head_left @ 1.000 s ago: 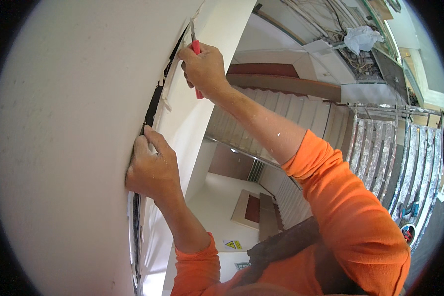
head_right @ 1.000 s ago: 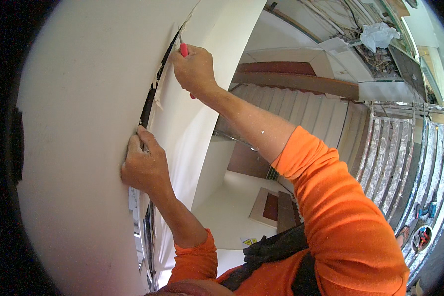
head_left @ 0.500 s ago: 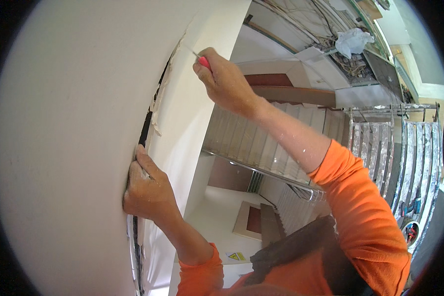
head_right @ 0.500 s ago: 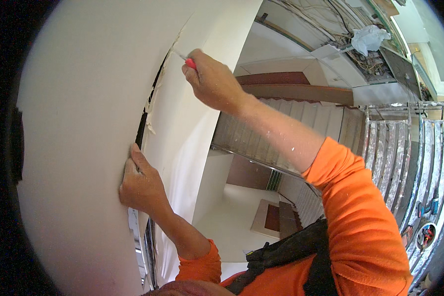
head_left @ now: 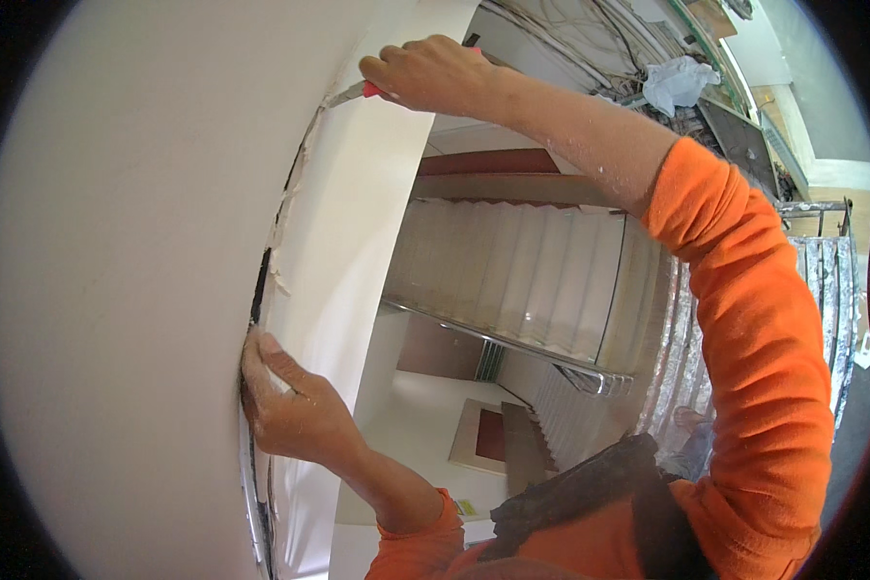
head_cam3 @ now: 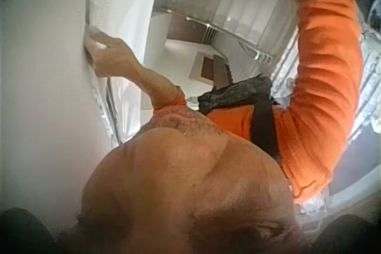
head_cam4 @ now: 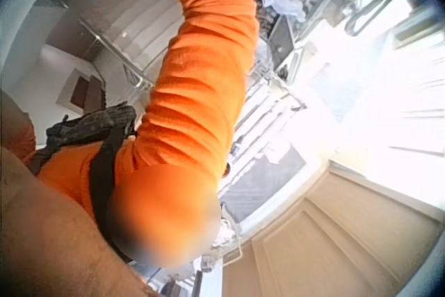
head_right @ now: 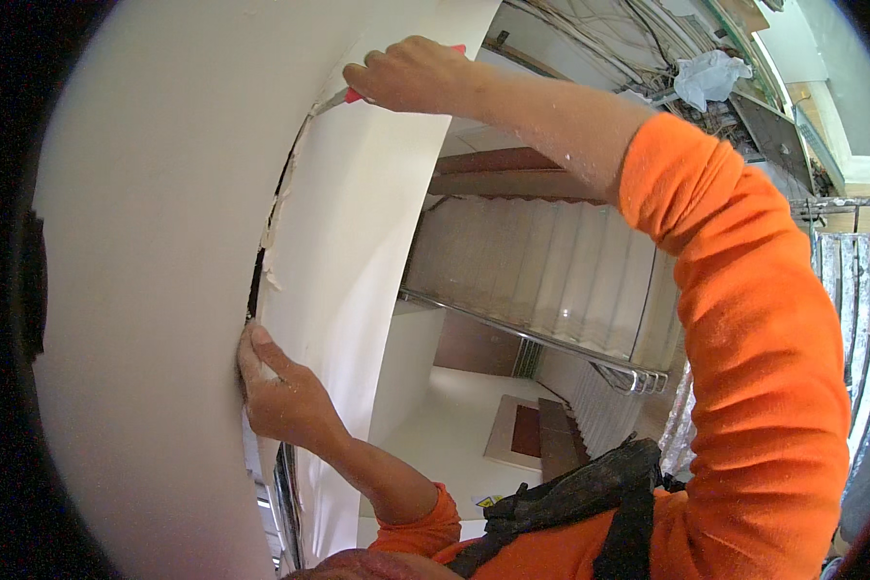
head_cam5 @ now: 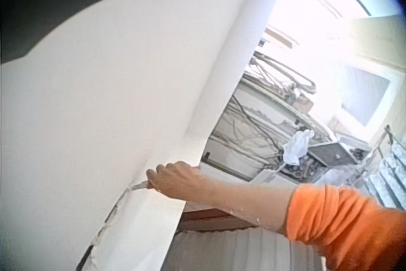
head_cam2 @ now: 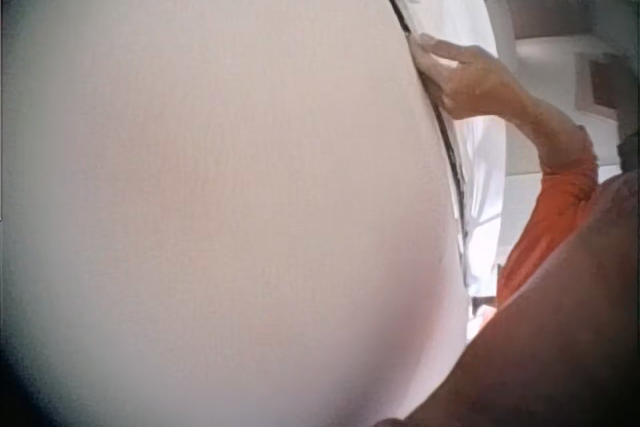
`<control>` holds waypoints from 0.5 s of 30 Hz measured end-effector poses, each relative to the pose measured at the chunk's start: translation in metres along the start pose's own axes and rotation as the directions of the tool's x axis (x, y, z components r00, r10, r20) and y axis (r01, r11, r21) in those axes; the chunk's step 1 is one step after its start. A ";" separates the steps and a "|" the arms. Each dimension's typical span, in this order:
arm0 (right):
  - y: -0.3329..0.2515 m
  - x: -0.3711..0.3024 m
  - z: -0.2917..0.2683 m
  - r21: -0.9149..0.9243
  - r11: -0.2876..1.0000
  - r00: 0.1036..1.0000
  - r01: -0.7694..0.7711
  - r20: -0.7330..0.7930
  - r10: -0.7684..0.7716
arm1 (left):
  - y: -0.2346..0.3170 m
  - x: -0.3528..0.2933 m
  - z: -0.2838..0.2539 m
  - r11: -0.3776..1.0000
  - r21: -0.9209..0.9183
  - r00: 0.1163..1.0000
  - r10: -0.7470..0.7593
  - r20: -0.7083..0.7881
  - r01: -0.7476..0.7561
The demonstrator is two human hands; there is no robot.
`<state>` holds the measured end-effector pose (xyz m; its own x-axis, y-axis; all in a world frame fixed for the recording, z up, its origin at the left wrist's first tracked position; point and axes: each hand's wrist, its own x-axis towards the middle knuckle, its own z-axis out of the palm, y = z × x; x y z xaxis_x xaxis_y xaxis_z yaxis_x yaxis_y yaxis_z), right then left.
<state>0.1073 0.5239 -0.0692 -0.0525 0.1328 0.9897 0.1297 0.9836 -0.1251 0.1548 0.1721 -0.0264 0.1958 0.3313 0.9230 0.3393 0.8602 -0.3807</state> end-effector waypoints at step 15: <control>0.030 0.022 0.000 0.130 0.991 0.991 0.010 0.131 -0.027 | -0.009 -0.020 0.032 0.979 0.192 0.992 0.089 -0.093 -0.069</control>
<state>0.1103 0.5560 -0.0511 -0.1849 0.1207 0.9753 -0.0008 0.9924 -0.1229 0.1184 0.1701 -0.0396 0.3098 0.3687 0.8764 0.1418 0.8935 -0.4260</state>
